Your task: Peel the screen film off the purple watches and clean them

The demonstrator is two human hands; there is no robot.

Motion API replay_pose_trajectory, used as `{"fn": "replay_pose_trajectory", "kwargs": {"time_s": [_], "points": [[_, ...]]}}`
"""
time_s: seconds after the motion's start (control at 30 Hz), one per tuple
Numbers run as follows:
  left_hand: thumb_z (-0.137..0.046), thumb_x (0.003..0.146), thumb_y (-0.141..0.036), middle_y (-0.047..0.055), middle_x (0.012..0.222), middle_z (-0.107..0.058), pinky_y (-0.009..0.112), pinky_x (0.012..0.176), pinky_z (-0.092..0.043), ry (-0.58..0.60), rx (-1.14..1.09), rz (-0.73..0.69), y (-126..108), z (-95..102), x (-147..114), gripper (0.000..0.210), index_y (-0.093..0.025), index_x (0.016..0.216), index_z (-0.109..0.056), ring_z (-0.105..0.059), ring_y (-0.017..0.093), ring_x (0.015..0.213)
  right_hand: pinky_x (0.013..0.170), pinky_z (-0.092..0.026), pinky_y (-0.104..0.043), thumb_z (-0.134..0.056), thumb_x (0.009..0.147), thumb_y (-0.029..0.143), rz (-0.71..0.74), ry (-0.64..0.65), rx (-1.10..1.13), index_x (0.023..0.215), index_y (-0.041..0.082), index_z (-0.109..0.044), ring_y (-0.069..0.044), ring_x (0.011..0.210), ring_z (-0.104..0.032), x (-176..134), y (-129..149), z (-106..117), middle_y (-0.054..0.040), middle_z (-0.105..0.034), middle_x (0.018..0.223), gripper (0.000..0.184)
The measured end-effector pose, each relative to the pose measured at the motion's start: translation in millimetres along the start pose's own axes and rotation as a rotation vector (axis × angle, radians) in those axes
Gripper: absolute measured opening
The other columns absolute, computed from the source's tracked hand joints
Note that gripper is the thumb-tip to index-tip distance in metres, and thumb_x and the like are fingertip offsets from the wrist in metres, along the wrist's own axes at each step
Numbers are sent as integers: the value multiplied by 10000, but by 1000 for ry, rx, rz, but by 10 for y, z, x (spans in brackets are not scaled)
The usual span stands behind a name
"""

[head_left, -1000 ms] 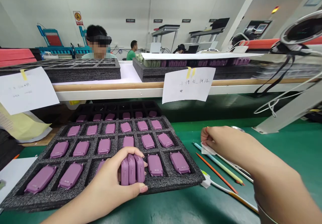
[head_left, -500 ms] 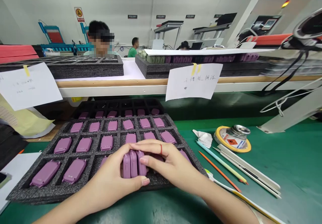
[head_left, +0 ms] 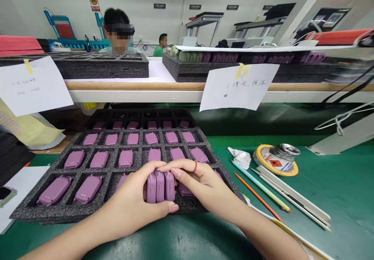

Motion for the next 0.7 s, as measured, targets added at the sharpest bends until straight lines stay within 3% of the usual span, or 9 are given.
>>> {"fn": "replay_pose_trajectory", "kwargs": {"time_s": [0.37, 0.7], "points": [[-793, 723, -331, 31, 1215, -666, 499, 1036, -482, -3, -6, -23, 14, 8, 12, 530, -294, 1200, -564, -631, 311, 1153, 912, -551, -246, -556, 999, 268, 0, 14, 60, 1046, 256, -754, -147, 1038, -693, -9, -32, -12, -17, -758, 1124, 203], [-789, 724, -318, -10, 1237, -640, 418, 1035, -439, -21, 68, -40, -49, 31, 1, 524, -309, 1193, -554, -572, 266, 1191, 829, -579, -264, -642, 956, 380, -28, 37, 120, 1057, 232, -759, -155, 937, -689, -20, -38, -21, -36, -748, 1068, 214]]}}
Point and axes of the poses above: each hand's wrist, its own x-axis towards the middle knuckle, its own z-axis out of the back of the hand, y = z × x, the point moved 8 cm from there along x, towards the middle knuckle
